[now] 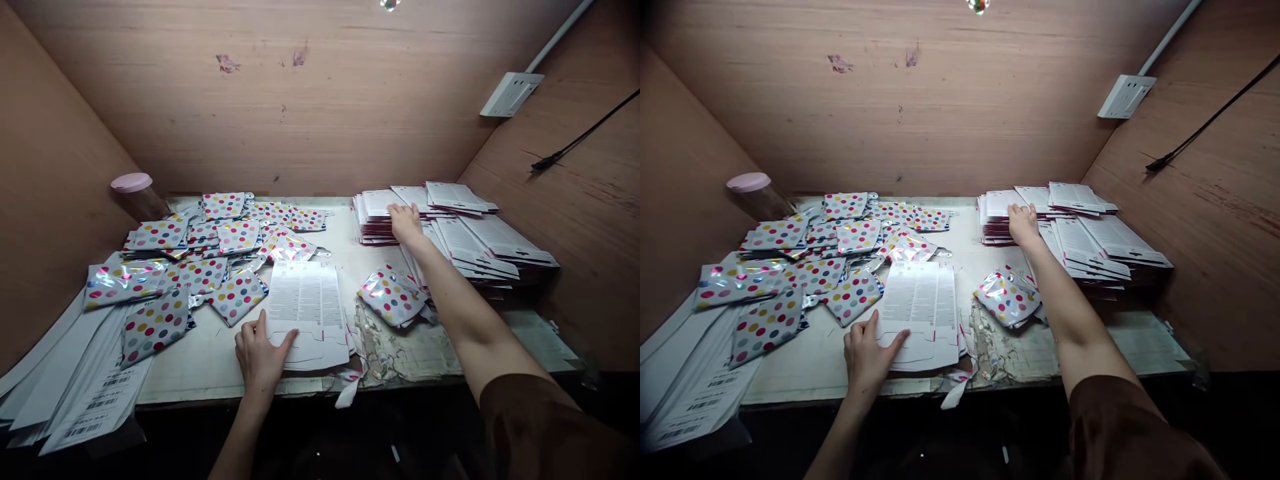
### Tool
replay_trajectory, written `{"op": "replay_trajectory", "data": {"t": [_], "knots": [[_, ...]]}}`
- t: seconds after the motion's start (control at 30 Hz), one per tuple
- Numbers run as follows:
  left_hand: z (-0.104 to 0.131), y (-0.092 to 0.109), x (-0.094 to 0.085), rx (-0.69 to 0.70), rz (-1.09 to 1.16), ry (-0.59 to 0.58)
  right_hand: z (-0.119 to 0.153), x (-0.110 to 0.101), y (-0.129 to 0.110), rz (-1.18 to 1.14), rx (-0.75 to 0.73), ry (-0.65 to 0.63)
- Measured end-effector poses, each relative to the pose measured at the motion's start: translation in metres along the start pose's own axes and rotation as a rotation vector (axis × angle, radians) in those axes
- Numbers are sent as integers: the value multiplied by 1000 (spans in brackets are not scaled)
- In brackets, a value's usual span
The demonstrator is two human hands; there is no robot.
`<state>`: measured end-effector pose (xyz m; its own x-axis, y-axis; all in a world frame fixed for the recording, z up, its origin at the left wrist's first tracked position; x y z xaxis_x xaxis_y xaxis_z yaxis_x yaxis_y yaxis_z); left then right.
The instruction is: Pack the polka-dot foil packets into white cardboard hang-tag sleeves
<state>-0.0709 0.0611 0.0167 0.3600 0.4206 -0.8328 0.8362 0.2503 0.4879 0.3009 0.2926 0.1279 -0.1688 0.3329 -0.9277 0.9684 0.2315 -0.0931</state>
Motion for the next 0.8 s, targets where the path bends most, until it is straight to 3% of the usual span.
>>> {"op": "replay_trajectory", "data": {"t": [0.1, 0.2, 0.23, 0.27, 0.3, 0.33, 0.4, 0.47, 0.53, 0.63, 0.7, 0.8], "knots": [[-2, -3, -8, -135, 153, -57, 13, -7, -26, -161, 56, 9], [3, -7, -11, -333, 543, -157, 84, -6, -99, -595, 47, -53], [6, -4, -11, -369, 693, -169, 115, 0, -130, -719, 11, -160], [10, 0, -12, -384, 828, -176, 151, 14, -165, -1065, 38, -384], [14, 5, -13, -382, 936, -187, 186, 25, -197, -1403, 123, -580], [18, 12, -13, -370, 1010, -205, 213, 30, -220, -1677, 250, -649], [26, 24, -12, -339, 1065, -262, 240, 35, -239, -2043, 514, -458], [33, 31, -10, -323, 1053, -299, 247, 40, -244, -2248, 723, -244], [38, 30, -9, -324, 989, -265, 247, 44, -250, -2366, 848, -185], [48, 19, -5, -372, 785, -218, 244, 43, -257, -2397, 871, -141], [59, 14, 0, -380, 720, -248, 244, 41, -255, -2358, 843, -39], [79, 25, 8, -226, 875, -505, 246, 40, -244, -2268, 830, 102]]}}
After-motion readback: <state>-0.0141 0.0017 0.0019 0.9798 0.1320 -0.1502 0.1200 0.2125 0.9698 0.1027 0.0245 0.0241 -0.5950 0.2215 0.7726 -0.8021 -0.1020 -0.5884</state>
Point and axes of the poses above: each hand's wrist, its own z-axis away from the middle knuckle, its own x-axis out of the palm, y = z × x, the point moved 7 cm from there along -z, towards the middle knuckle, and after that the axes turned 9 degrees about -x, right-handed, at the moved point
